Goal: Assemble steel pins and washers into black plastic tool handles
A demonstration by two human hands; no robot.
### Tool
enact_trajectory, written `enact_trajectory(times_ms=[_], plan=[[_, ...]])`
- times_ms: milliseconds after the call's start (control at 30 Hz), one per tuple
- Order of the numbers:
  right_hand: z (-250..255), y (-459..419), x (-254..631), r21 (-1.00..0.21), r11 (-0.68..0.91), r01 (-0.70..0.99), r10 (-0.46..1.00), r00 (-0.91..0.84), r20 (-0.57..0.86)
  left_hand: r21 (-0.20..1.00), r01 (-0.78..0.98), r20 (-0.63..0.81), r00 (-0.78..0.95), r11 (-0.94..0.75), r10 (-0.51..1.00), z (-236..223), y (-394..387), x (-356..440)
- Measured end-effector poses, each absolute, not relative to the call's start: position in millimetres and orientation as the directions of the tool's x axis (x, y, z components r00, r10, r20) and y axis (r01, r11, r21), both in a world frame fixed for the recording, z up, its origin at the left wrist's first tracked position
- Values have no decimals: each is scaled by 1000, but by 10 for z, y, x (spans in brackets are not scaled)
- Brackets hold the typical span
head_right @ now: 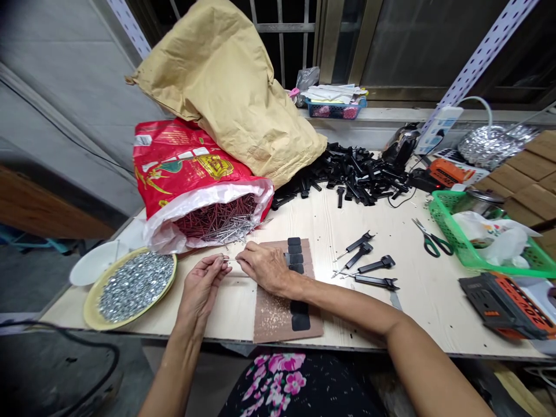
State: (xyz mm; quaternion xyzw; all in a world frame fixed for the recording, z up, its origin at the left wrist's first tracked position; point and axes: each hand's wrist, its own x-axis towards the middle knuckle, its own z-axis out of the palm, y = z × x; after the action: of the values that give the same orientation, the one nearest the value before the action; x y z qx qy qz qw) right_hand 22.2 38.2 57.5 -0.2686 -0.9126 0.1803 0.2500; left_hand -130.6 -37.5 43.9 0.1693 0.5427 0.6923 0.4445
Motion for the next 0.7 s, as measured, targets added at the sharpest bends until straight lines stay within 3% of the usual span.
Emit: enact_trajectory(times_ms=[133,333,700], plan=[[584,375,236,-498,763,412,615,-701,362,860,-510,-306,-514,1,801,443,-359,-1293],[593,384,294,-457,773,440,615,-694,373,846,-533,-336,-513,14,790,457,-317,-1206],[528,413,443,-72,875,478,445,-739,506,953,-286,-242,-504,104,829,479,-248,-1084]])
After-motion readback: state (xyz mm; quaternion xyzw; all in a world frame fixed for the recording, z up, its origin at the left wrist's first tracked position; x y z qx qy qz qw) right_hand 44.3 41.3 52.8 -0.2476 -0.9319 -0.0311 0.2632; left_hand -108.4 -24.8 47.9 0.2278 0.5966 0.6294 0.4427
